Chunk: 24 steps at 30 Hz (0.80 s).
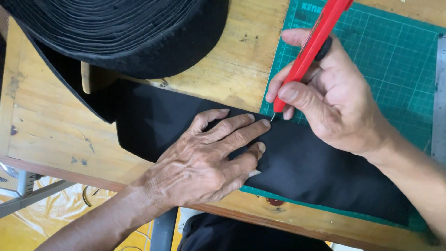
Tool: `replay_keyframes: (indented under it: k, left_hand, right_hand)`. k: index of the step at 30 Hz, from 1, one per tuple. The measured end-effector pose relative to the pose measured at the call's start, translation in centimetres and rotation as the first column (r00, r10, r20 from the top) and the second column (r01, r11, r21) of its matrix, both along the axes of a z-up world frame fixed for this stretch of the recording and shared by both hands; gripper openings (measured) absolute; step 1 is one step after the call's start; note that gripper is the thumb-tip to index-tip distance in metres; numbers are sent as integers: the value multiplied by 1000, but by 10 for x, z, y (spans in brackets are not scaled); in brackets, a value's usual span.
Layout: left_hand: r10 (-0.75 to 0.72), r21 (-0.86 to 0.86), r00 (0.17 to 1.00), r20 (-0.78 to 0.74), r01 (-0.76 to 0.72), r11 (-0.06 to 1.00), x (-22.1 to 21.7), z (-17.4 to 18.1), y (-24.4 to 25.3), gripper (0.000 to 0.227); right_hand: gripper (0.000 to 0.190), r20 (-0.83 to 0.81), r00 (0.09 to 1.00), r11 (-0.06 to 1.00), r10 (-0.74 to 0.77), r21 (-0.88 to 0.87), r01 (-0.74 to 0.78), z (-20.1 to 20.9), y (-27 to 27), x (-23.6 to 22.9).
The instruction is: The person unrolls a black fabric strip on a green cutting mat, folds it, and measures it with a metal ruler. They then use a red utility knife to cut the fabric along the ruler's edge. The person repeats the measuring and cutting process to create a rectangular piece of fabric.
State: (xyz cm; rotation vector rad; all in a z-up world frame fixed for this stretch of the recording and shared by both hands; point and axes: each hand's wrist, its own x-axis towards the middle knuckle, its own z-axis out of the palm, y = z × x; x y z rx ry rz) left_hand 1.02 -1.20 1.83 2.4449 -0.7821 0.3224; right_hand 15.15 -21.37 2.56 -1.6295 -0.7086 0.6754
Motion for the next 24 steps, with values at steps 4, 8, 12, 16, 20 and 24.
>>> replay_keyframes:
  k: [4,8,12,16,20,24]
  left_hand:
    - [-8,14,1000,-15,8,1000,0,2,0,18]
    - [-4,-28,1000,-23,3,1000,0,0,0,17]
    - [17,-44,1000,-7,-17,999,-1,-1,-1,14]
    - [22,-79,999,-29,-24,997,-3,-3,-1,12]
    - [29,-77,1000,-5,-30,997,-3,-3,-1,12]
    - [45,-70,999,10,-44,997,-4,-4,-1,13]
  right_hand:
    - [62,25,1000,1000,-1,2,1,-4,-1,0]
    - [64,14,1000,999,11,36,-12,-6,-3,2]
    - [62,19,1000,999,22,48,-22,-8,-3,4]
    - [63,26,999,998,25,59,-27,-9,-4,4]
    - [66,23,999,998,23,52,-24,-9,-3,4]
    - [66,23,1000,999,20,47,-21,-8,-3,3]
